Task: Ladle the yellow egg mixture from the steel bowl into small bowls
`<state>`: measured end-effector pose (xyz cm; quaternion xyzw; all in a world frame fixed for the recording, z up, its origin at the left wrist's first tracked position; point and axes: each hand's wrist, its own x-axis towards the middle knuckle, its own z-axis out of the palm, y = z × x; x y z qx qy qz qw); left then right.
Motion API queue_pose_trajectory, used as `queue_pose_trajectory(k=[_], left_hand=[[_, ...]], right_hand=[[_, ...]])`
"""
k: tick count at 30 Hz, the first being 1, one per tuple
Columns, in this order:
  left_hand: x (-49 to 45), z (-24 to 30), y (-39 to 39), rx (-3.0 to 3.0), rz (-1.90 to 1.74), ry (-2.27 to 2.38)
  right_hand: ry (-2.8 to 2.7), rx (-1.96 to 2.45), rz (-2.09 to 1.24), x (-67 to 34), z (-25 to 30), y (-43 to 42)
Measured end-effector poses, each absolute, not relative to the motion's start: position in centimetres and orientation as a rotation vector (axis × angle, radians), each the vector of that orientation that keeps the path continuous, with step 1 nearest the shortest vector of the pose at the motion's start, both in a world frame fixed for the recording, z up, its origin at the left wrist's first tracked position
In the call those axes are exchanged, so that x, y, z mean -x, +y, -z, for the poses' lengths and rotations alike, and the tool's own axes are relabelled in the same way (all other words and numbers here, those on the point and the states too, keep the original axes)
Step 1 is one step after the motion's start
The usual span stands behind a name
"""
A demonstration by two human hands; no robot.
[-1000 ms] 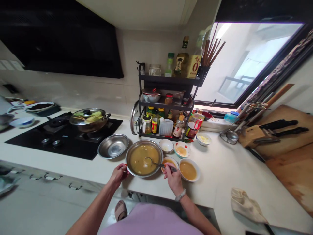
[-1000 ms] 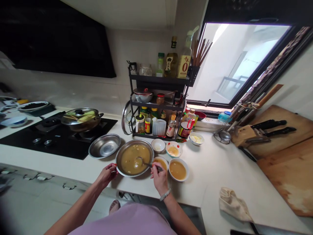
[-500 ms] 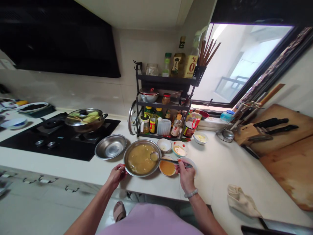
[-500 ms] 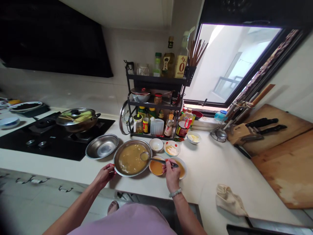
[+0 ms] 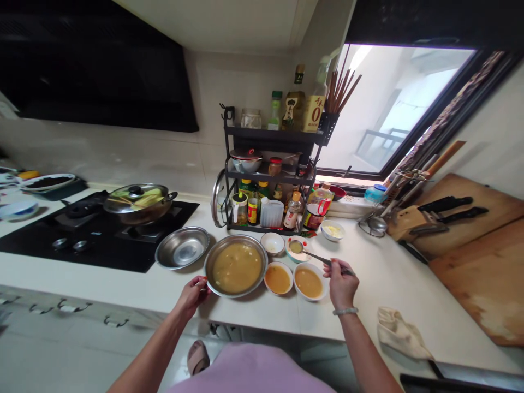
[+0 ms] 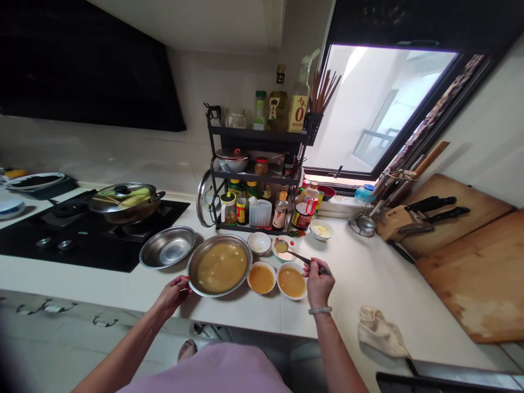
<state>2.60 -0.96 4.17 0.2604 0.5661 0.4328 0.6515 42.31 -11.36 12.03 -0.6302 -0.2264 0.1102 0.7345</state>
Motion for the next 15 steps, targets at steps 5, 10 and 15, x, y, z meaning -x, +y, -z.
queue_pose_trajectory(k=[5,10,15], left_hand=[[-2.7,-4.7,-1.1,-0.598,-0.964,1.304],[-2.8,-4.6,-1.0,-0.576,-0.986,1.301],[-2.8,-4.4,-0.9,-0.565,-0.981,1.288]], right_hand=[[-0.796,1.531,-0.075,-43.4,-10.2,-11.8],[-1.343,1.437,0.155,-42.6,-10.1,-12.6],[-1.352,1.313,0.013,-38.5,-10.8,-12.6]])
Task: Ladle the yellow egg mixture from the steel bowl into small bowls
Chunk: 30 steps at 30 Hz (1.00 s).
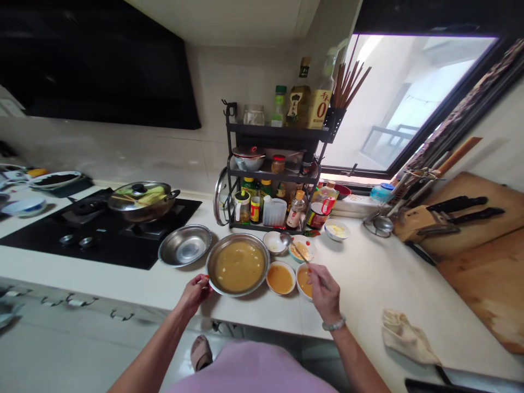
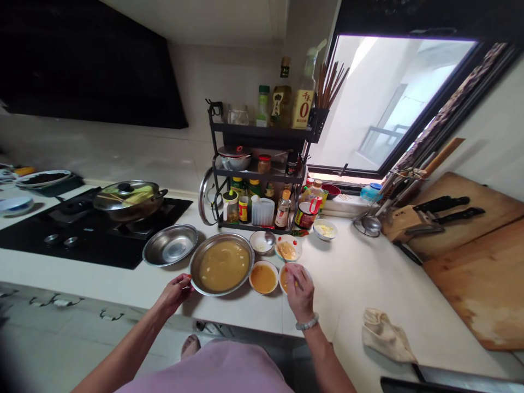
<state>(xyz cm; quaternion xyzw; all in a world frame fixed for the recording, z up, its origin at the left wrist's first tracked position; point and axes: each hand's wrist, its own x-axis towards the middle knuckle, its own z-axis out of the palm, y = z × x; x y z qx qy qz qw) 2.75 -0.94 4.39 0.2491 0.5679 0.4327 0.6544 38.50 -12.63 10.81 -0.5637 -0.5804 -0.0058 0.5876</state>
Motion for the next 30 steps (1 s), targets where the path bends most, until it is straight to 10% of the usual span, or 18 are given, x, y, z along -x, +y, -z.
queue_pose_trajectory(k=[14,30], left_hand=[[-2.7,-4.1,-0.9,-0.551,-0.993,1.272],[-2.6,-3.7,-0.8,-0.554,-0.996,1.272]], right_hand=[[-0.969,1.345,-0.676,-31.2,-7.6,-10.6],[-0.523,1.239,-0.738,-33.3,-11.0,-10.9]])
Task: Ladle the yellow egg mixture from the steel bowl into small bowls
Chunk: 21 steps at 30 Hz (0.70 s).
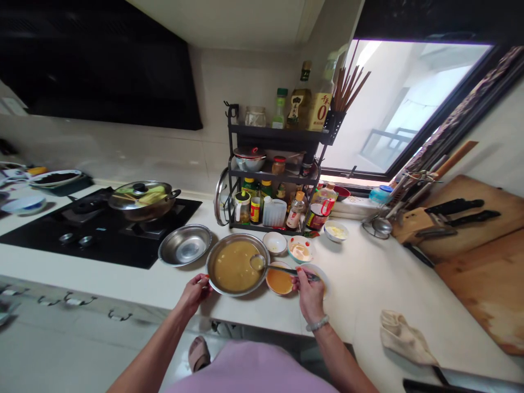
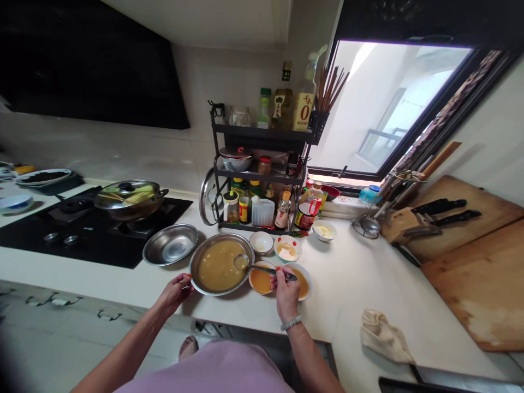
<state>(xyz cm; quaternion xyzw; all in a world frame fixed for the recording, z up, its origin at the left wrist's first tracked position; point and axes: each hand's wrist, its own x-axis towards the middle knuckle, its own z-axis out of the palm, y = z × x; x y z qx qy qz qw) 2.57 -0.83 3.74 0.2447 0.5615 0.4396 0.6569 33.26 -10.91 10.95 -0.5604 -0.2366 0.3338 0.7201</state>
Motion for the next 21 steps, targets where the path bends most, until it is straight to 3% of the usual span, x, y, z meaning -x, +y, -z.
queue_pose_trajectory(k=[14,21], left_hand=[[-2.7,-4.3,-1.0,-0.564,-0.992,1.287],[-2.7,-4.2,-1.0,-0.560,-1.001,1.273]], right_hand=[[-0.488,1.341,-0.293,-41.5,-12.4,-11.2],[-0.975,1.535,-0.056,-42.8,-10.6,-12.2]])
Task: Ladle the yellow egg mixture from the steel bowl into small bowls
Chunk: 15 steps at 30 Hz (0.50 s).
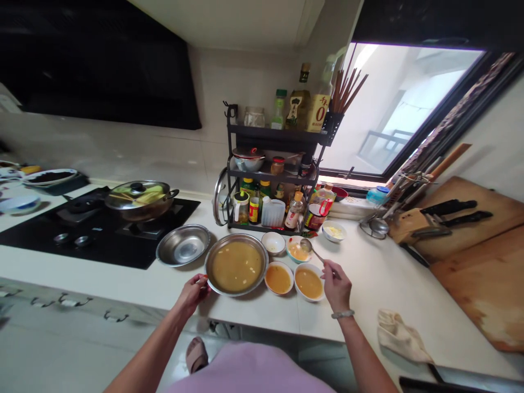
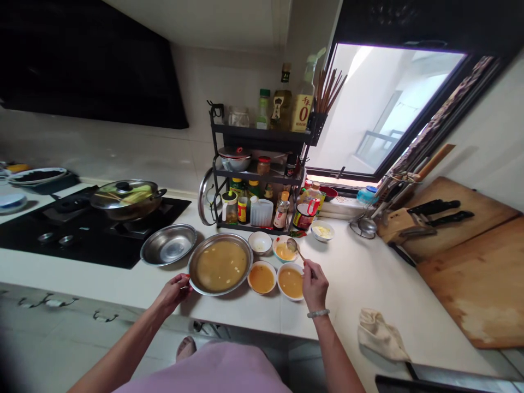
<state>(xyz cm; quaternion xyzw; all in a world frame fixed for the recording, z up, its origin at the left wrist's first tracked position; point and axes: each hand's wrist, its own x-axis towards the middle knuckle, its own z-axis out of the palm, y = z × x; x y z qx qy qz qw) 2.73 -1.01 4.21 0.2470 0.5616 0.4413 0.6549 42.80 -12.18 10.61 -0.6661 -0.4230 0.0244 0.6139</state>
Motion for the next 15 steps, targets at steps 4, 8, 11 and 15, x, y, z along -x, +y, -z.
queue_pose_trajectory(k=[4,8,11,15], left_hand=[[-2.7,-4.2,-1.0,-0.563,-1.004,1.252],[-2.7,-4.2,-1.0,-0.571,-0.998,1.254],[-2.7,-4.3,-1.1,-0.580,-0.997,1.261],[-2.8,-4.3,-1.1,-0.580,-0.993,1.277]], right_hand=[[-1.319,1.425,0.070,-41.3,-10.9,-12.7],[-1.315,1.360,-0.085,-37.8,-11.0,-12.6],[-1.321,1.309,-0.226,-34.9,-10.5,-12.0],[-1.320,1.305,-0.414,-32.2,-9.3,-11.1]])
